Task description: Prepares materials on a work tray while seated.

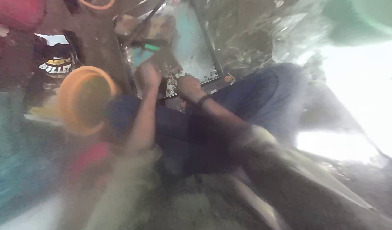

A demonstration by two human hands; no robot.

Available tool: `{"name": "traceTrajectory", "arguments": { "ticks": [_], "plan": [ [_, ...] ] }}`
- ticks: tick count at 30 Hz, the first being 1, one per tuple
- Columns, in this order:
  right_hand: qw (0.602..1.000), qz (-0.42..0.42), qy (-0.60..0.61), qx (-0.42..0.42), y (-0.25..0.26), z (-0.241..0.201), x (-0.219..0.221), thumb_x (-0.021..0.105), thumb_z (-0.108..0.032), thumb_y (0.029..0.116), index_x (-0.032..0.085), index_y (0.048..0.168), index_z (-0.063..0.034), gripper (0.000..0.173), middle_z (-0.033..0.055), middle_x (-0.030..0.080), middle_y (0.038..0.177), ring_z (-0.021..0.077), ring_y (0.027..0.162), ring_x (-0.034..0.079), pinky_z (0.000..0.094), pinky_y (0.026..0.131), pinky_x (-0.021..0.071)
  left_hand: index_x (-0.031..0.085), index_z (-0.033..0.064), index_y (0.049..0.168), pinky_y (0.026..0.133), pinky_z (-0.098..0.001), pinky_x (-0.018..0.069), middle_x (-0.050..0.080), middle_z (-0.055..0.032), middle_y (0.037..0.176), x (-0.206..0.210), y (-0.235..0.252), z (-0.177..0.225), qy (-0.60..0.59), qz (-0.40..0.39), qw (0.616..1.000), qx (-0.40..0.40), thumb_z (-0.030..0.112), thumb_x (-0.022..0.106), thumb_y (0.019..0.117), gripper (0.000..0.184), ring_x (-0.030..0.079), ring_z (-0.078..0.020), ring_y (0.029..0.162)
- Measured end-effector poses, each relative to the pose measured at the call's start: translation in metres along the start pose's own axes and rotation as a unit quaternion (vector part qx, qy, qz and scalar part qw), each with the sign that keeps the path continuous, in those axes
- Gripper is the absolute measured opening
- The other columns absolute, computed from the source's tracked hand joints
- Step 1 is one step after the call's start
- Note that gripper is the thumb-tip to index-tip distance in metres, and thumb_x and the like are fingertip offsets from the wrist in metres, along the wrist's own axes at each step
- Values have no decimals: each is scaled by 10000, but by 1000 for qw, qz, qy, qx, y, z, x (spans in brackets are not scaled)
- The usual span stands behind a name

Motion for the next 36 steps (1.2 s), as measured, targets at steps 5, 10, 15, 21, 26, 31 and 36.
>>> {"name": "traceTrajectory", "arguments": {
  "ticks": [5, 10, 15, 21, 26, 31, 36],
  "plan": [
    [999, 31, 27, -20, 10, -19, -8, 578, -227, 976, 693, 1035, -5, 257, 242, 702, 1095, 434, 1027, 697, 648, 739, 549, 778, 172, 1145, 1008, -632, 499, 764, -104, 1152, 0, 2, -2, 2, 29, 1000, -5, 154, 640, 926, 259, 699, -333, 1143],
    [997, 50, 41, -38, 25, -34, -9, 555, -270, 1010, 707, 1023, -11, 301, 226, 704, 1126, 417, 1054, 694, 633, 769, 563, 778, 166, 1151, 994, -606, 526, 767, -95, 1152, 2, 6, -7, -34, 28, 999, -16, 142, 648, 923, 263, 707, -315, 1134],
    [998, 43, 41, -36, 30, -40, -11, 583, -269, 998, 713, 1037, -12, 290, 231, 704, 1130, 422, 1069, 689, 639, 786, 560, 774, 207, 1176, 983, -636, 523, 738, -139, 1219, 0, 4, -6, -1, 11, 999, -31, 159, 668, 898, 302, 676, -362, 1189],
    [998, 39, 32, -42, 39, -47, -11, 567, -301, 1009, 711, 1057, -3, 334, 242, 700, 1152, 436, 1099, 678, 659, 803, 549, 779, 212, 1156, 983, -637, 518, 738, -136, 1214, 4, 6, -6, 24, -8, 999, -40, 173, 666, 908, 275, 670, -366, 1195],
    [998, 25, 19, -50, 40, -59, -13, 516, -271, 1039, 714, 1102, -5, 338, 250, 694, 1190, 449, 1132, 664, 678, 842, 530, 776, 188, 1156, 980, -642, 515, 740, -139, 1216, 5, 9, -6, 34, -10, 999, -37, 190, 639, 945, 251, 675, -375, 1187],
    [998, 26, 2, -60, 41, -63, -14, 557, -253, 1024, 713, 1089, -12, 295, 237, 696, 1174, 435, 1108, 674, 657, 804, 545, 775, 189, 1179, 986, -636, 514, 736, -145, 1227, 7, 11, -8, 27, -14, 999, -41, 201, 630, 971, 254, 673, -380, 1187],
    [996, 59, -15, -60, 40, -66, -10, 593, -157, 998, 709, 1108, -9, 217, 251, 704, 1127, 455, 1051, 689, 647, 769, 564, 784, 192, 1082, 914, -637, 545, 757, -130, 1132, 8, 14, -11, 33, 7, 999, -33, 258, 620, 969, 209, 706, -365, 1105]
  ]
}}
Point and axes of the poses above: each hand's wrist, its own y-axis towards the middle knuckle, its own x-axis out of the palm, z = x × y, the point moved 7 cm from there along y, towards the middle knuckle
